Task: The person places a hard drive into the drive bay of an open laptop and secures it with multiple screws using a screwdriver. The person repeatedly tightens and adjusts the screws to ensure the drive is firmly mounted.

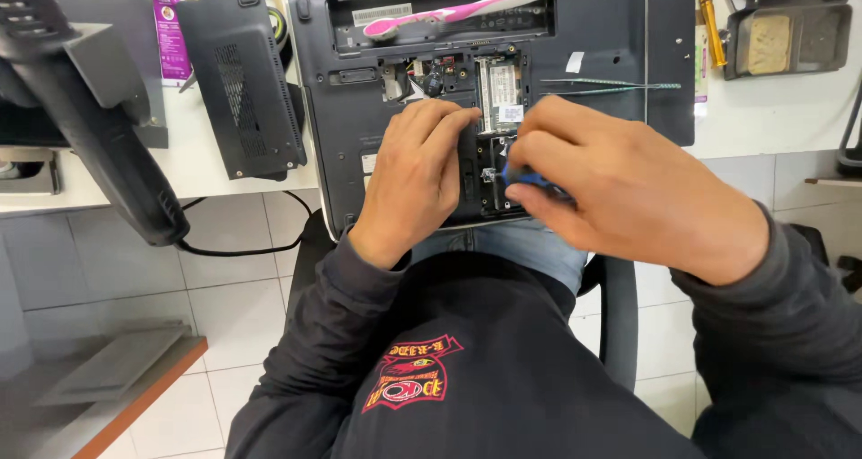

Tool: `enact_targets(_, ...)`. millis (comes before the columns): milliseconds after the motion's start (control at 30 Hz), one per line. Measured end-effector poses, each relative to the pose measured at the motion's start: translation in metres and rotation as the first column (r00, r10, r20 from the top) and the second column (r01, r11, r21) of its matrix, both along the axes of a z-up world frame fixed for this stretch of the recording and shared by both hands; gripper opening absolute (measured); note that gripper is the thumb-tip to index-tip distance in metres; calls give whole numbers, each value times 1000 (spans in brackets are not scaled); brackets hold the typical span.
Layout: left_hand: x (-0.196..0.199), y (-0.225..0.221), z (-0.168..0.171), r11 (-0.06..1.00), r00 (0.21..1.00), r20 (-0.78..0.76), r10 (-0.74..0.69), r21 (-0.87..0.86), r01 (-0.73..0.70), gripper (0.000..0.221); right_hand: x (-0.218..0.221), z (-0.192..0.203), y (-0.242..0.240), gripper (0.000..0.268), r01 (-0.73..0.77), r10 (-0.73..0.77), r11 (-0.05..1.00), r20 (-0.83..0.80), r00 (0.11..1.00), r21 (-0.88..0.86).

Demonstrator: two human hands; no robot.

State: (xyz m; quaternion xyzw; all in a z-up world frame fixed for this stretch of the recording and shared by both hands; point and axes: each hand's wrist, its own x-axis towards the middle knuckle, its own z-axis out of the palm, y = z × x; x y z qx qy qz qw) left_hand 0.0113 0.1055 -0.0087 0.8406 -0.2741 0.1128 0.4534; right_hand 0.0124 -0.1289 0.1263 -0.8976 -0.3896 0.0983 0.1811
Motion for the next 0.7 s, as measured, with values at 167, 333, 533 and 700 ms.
enact_targets(167, -10, 2, 15, 996, 1000, -2, -30, -80, 30, 39, 11, 3, 7, 19, -94, 106, 982, 68, 992, -166)
enact_targets(333, -17, -5, 17, 992, 992, -65, -110, -65, 106, 26, 6, -7, 5, 38, -55, 162, 934, 281, 946, -353)
enact_targets(533, -13, -14, -2, 988, 991, -61, -121, -104, 114, 19, -3, -12, 4, 71, 107, 62, 909, 385, 921, -403)
enact_targets(700, -14, -11, -2, 976, 980, -108, -169, -157, 151, 2, 4, 22, 8, 42, -100, 145, 973, 213, 966, -210)
